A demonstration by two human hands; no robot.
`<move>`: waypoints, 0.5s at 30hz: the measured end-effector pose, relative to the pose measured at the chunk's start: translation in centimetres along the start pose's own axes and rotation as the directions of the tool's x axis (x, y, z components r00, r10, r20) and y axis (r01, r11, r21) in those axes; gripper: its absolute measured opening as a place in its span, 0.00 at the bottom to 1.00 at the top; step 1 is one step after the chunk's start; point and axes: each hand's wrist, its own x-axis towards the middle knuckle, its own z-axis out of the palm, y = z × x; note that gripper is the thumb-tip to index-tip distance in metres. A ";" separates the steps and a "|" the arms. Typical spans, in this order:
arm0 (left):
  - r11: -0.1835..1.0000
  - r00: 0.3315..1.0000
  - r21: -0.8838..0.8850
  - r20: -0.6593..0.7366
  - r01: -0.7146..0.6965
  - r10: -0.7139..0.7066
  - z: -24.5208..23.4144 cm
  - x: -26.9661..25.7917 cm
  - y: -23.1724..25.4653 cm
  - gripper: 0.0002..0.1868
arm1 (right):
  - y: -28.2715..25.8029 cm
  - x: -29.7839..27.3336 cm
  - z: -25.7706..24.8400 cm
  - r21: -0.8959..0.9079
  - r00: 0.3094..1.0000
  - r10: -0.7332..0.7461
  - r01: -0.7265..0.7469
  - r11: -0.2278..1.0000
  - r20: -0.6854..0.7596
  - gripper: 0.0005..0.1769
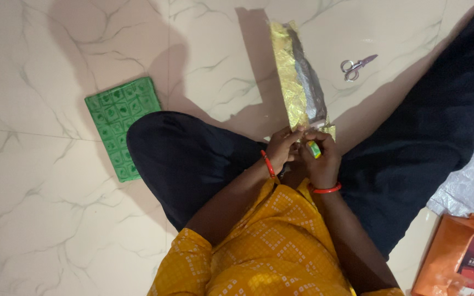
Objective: The person sits on the floor and wraps a rectangular object with gold patterned paper. They fold the paper around the object and secure it with clear tape, smoothing the edges and adjusting the folds to create a neat package.
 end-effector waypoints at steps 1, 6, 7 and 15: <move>1.000 1.000 0.008 -0.024 0.012 -0.012 0.0 0.2 -0.2 0.25 | 0.0 0.1 0.0 -0.034 1.000 -0.028 0.028 0.999 -0.005 0.14; 0.999 0.999 -0.045 -0.039 -0.026 0.024 0.0 0.5 -0.5 0.22 | -0.2 0.6 -0.2 -0.290 0.984 -0.176 0.168 0.942 -0.003 0.22; 0.999 0.998 -0.040 -0.062 -0.024 0.021 0.1 0.4 -0.6 0.22 | -0.2 0.6 -0.2 -0.302 0.982 -0.189 0.180 0.936 0.000 0.23; 0.993 0.994 -0.039 -0.039 -0.108 0.107 0.7 -0.1 -2.0 0.19 | 0.1 0.6 0.5 -0.380 0.979 -0.177 0.125 0.917 -0.105 0.30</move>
